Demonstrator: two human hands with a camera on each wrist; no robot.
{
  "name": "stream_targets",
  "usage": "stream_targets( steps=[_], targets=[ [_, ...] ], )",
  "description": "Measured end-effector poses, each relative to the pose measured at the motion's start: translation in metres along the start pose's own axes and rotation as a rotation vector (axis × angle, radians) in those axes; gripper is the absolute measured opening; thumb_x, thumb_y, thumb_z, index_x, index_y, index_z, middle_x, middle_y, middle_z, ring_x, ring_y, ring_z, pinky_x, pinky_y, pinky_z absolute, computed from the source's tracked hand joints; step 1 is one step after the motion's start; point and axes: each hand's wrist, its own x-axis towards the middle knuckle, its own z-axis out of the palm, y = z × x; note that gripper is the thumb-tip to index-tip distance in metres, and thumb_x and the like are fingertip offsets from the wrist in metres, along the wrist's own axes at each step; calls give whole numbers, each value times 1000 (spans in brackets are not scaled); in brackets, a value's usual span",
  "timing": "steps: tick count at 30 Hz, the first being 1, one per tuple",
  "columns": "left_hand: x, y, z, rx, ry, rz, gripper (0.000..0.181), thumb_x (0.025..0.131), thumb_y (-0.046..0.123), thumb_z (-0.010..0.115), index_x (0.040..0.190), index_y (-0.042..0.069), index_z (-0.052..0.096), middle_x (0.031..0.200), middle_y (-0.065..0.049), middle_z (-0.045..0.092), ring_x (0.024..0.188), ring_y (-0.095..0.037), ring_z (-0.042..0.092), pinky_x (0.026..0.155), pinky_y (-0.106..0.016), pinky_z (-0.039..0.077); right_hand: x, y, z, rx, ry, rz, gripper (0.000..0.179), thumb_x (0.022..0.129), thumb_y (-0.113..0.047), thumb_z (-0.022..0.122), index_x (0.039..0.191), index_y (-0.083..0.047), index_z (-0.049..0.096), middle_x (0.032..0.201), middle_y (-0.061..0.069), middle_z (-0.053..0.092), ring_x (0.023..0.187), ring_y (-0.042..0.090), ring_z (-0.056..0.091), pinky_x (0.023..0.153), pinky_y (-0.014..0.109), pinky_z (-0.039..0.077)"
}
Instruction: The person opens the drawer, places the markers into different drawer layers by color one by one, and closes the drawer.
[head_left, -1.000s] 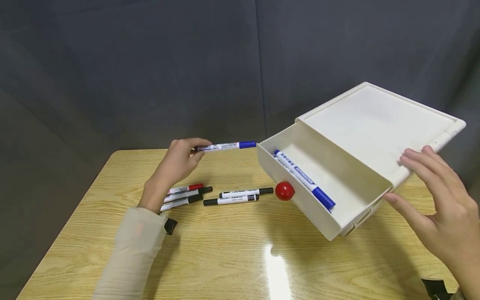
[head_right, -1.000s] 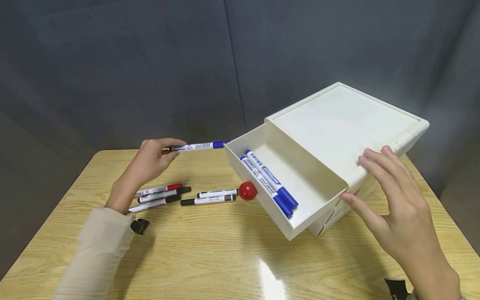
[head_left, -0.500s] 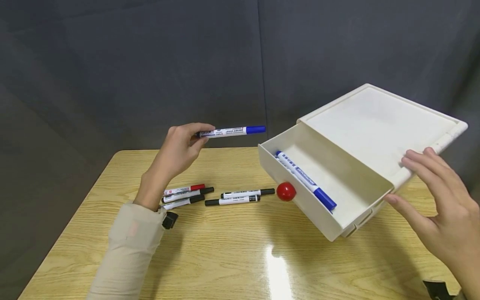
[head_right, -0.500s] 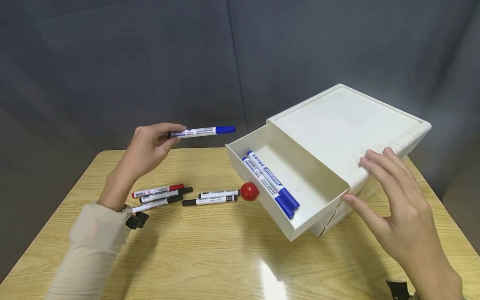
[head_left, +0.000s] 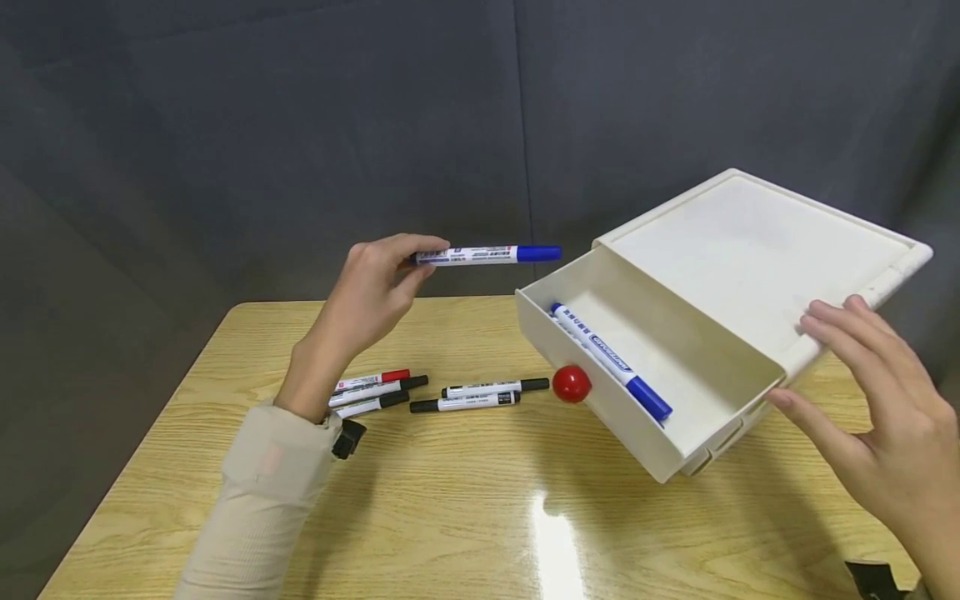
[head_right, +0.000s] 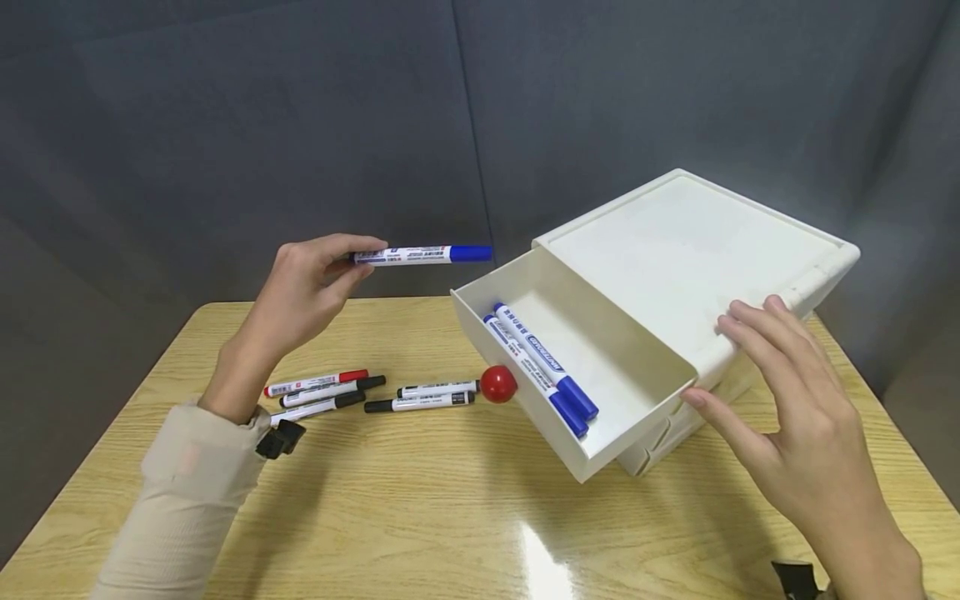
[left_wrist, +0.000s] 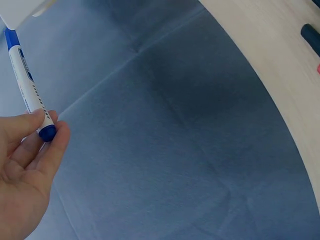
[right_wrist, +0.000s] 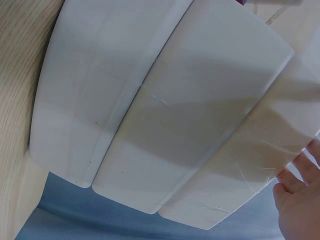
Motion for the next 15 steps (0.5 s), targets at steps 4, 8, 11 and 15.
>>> stream_targets(
  steps=[4, 8, 11, 15],
  targets=[
    [3, 6, -1, -19, 1, 20, 28, 94, -1, 63, 121, 3, 69, 121, -14, 71, 92, -22, 69, 74, -35, 57, 1, -1, 0, 4, 9, -2, 75, 90, -58, 62, 116, 12, 65, 128, 22, 65, 137, 28, 50, 120, 33, 35],
    [5, 13, -1, -35, -6, 41, 29, 93, -3, 64, 121, 3, 70, 119, -13, 71, 91, -22, 68, 75, -35, 57, 1, -3, 1, 14, 22, -3, 75, 89, -58, 63, 115, 12, 66, 127, 22, 66, 137, 27, 51, 119, 34, 35],
    [6, 19, -1, -45, -10, 58, 29, 92, -4, 65, 120, 2, 70, 119, -12, 71, 95, -22, 69, 80, -36, 58, 2, -3, 1, 22, 31, -4, 74, 89, -57, 63, 115, 12, 66, 127, 21, 66, 136, 27, 52, 119, 34, 36],
    [9, 26, 0, -58, -10, 86, 29, 91, -6, 66, 119, 1, 70, 118, -13, 72, 98, -22, 69, 83, -37, 59, 1, -3, 1, 18, 28, -3, 74, 89, -57, 63, 115, 12, 66, 128, 21, 66, 136, 27, 51, 119, 33, 36]
  ],
)
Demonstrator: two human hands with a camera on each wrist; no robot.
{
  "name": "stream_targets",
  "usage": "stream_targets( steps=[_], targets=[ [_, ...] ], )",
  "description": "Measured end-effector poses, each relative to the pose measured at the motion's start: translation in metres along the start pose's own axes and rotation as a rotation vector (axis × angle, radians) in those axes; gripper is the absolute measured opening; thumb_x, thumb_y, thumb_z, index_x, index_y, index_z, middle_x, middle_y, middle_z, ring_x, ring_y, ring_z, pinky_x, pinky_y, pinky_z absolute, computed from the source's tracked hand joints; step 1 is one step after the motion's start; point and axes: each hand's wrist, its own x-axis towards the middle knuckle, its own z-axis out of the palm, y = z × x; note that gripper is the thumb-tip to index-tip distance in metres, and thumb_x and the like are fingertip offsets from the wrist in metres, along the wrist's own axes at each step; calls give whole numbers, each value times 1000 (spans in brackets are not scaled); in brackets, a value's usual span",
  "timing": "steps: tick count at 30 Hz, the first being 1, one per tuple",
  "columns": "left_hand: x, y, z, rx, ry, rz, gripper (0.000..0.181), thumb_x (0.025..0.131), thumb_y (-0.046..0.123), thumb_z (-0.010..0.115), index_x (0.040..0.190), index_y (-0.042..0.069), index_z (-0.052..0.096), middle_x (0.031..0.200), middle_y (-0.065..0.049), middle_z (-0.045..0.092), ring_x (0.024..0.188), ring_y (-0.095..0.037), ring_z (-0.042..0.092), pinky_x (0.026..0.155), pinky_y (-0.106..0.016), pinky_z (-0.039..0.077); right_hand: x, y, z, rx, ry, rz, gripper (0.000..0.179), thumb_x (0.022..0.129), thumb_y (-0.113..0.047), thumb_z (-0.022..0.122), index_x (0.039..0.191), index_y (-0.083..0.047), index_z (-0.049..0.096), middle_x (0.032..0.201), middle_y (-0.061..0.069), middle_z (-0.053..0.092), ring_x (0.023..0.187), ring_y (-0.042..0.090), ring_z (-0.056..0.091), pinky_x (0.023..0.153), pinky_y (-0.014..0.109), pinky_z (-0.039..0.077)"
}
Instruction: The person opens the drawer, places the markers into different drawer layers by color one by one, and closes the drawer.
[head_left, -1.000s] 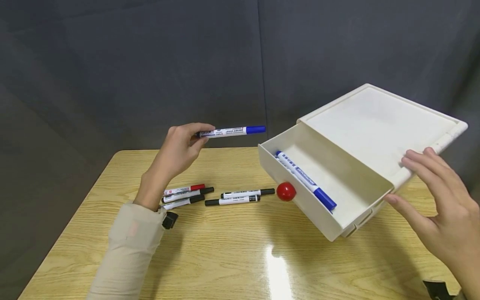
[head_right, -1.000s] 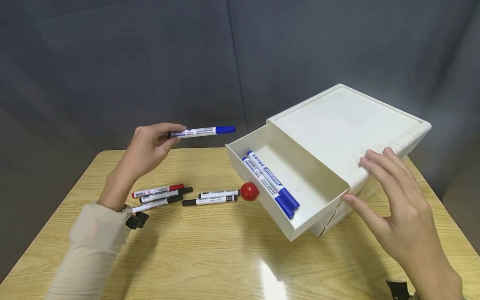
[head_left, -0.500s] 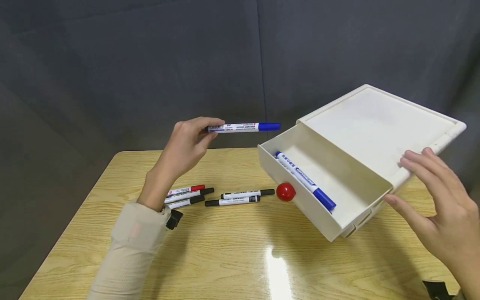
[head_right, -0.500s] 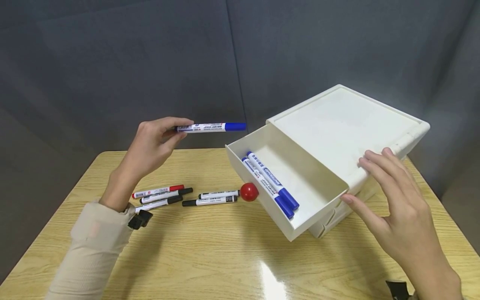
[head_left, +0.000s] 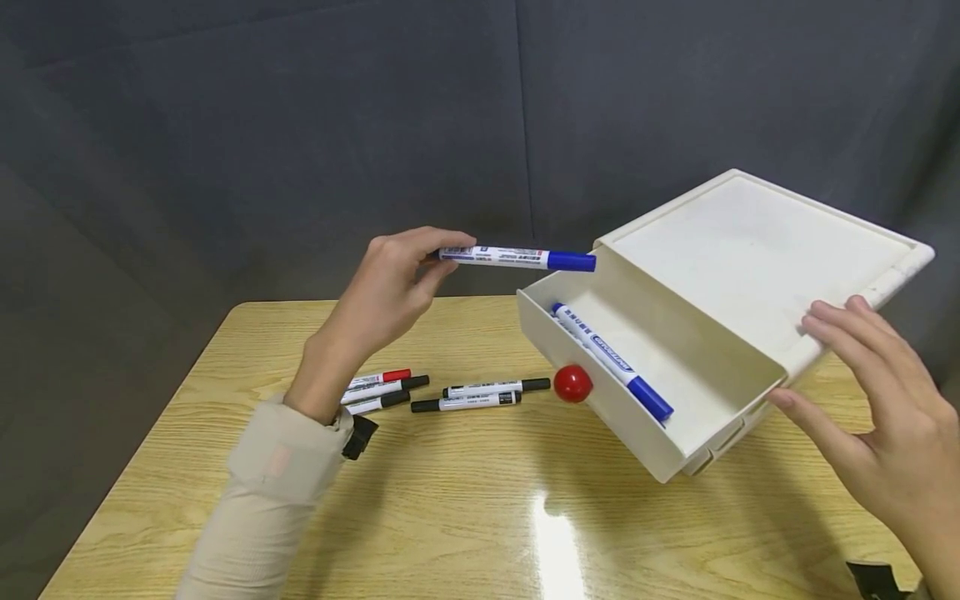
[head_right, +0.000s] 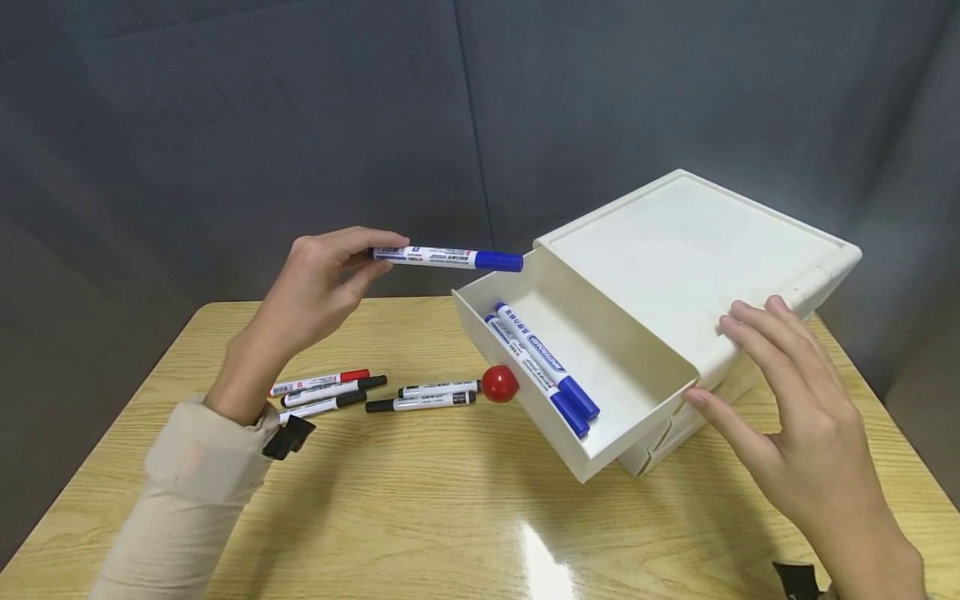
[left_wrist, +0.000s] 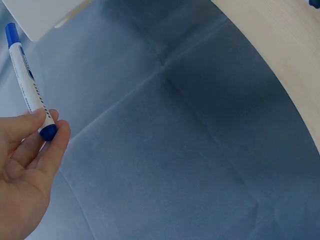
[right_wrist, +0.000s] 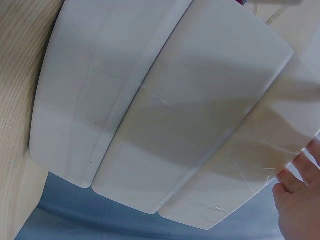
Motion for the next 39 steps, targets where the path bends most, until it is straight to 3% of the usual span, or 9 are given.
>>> stream_targets(
  steps=[9, 22, 39],
  targets=[
    [7, 16, 4, -5, -30, 42, 27, 92, -4, 64, 118, 1, 70, 116, -11, 72, 98, -20, 68, 87, -33, 58, -1, 1, 0, -13, -19, 4, 74, 89, -58, 62, 116, 11, 66, 128, 21, 66, 137, 28, 50, 119, 32, 35],
    [19, 35, 14, 40, -122, 111, 29, 93, -3, 64, 121, 4, 69, 118, -7, 72, 105, -19, 65, 95, -30, 54, -1, 0, 1, -29, -30, 23, 74, 89, -59, 62, 117, 10, 66, 128, 20, 66, 138, 27, 50, 119, 31, 35],
    [28, 53, 29, 79, -242, 99, 34, 92, -2, 66, 124, 8, 68, 125, -6, 69, 112, -19, 63, 103, -28, 52, -1, 1, 1, -44, -51, 27, 76, 89, -60, 62, 118, 9, 66, 129, 21, 65, 139, 26, 49, 120, 31, 34]
  ],
)
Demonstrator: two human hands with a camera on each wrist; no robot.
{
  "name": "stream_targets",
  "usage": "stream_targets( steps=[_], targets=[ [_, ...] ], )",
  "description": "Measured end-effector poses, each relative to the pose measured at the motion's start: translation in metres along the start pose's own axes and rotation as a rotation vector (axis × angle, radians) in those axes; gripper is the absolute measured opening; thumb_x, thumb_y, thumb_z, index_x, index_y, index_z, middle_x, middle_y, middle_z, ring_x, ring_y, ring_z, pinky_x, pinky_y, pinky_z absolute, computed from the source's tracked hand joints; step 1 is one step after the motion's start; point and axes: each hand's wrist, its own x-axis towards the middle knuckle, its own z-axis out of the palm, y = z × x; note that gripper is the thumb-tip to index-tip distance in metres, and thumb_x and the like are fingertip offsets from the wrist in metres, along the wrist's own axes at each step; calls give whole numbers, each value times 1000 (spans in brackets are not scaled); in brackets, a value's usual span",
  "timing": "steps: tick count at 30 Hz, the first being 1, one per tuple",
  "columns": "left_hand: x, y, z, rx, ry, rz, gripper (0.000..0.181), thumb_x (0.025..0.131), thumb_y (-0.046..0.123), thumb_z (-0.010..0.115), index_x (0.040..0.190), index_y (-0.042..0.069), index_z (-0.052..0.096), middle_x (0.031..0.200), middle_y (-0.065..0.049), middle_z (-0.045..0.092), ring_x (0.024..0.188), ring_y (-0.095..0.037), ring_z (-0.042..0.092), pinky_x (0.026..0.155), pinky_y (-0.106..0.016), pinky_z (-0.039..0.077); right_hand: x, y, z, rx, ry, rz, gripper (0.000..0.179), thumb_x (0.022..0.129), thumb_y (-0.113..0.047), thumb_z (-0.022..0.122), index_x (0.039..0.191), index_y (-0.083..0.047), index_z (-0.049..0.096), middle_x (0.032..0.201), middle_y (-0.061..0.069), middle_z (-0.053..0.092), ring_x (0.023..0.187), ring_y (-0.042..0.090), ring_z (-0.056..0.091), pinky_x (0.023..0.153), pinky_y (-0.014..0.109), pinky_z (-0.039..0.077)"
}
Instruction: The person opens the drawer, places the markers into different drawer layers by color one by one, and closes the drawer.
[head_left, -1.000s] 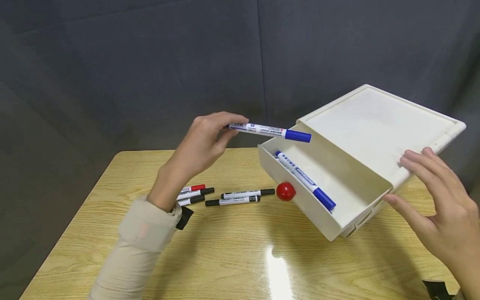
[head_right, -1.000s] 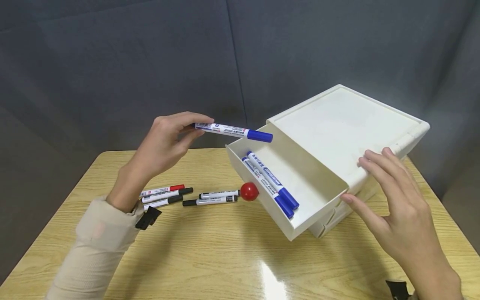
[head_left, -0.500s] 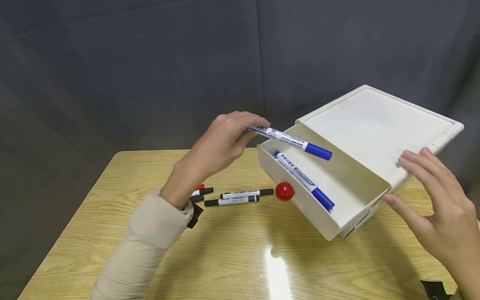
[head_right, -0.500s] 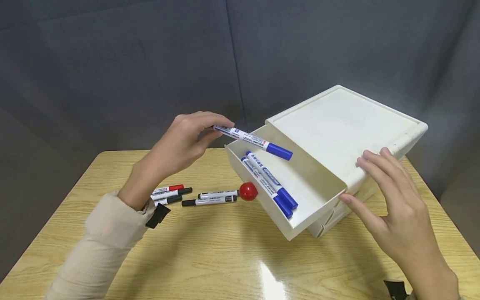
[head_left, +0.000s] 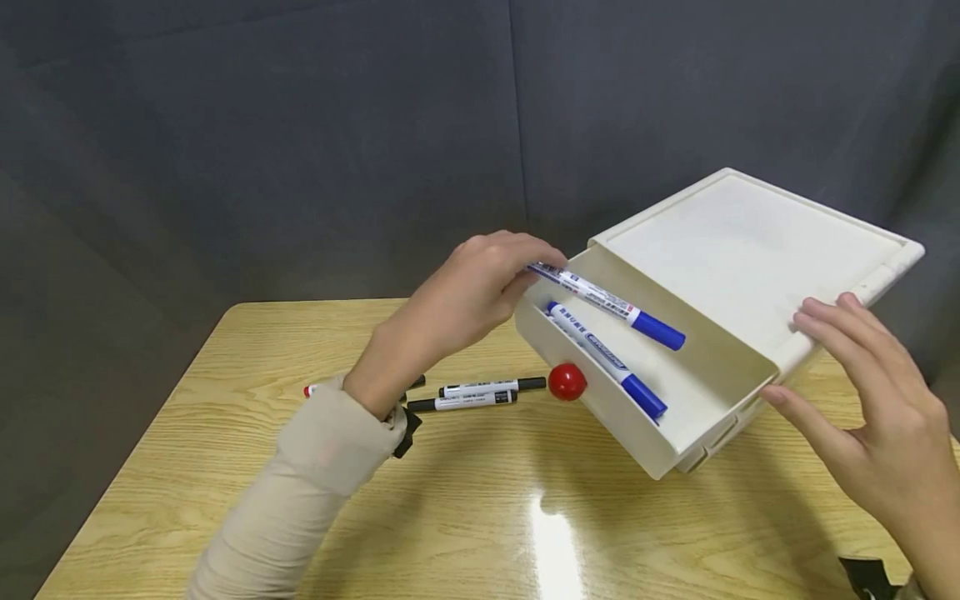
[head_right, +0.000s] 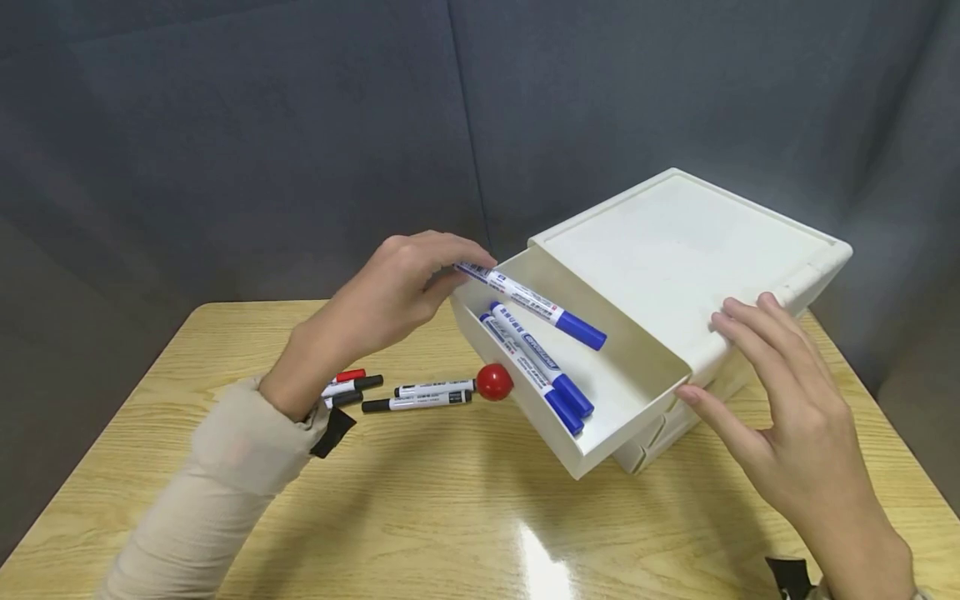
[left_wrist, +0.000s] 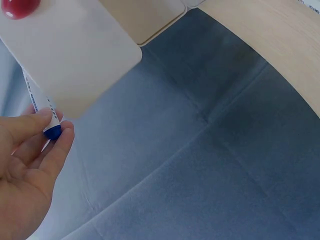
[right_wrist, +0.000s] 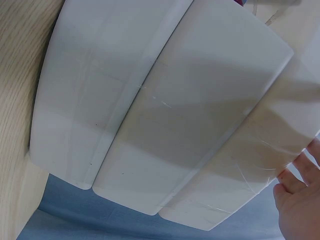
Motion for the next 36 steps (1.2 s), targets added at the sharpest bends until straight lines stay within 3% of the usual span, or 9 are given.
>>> stream_targets(
  steps=[26, 36],
  targets=[
    [17, 14, 14, 91, -196, -25, 40, 90, 1, 69, 128, 15, 67, 128, 0, 67, 109, -15, 59, 101, -23, 51, -2, -2, 0, 8, 10, 3, 76, 89, -60, 62, 118, 10, 66, 129, 19, 65, 139, 26, 49, 120, 30, 34],
    [23, 16, 17, 67, -227, -18, 34, 92, 1, 66, 124, 14, 70, 123, 0, 69, 104, -15, 59, 96, -22, 54, -2, -1, 0, 15, 19, -5, 74, 89, -59, 62, 116, 10, 66, 130, 19, 65, 138, 28, 49, 119, 30, 35]
  ],
)
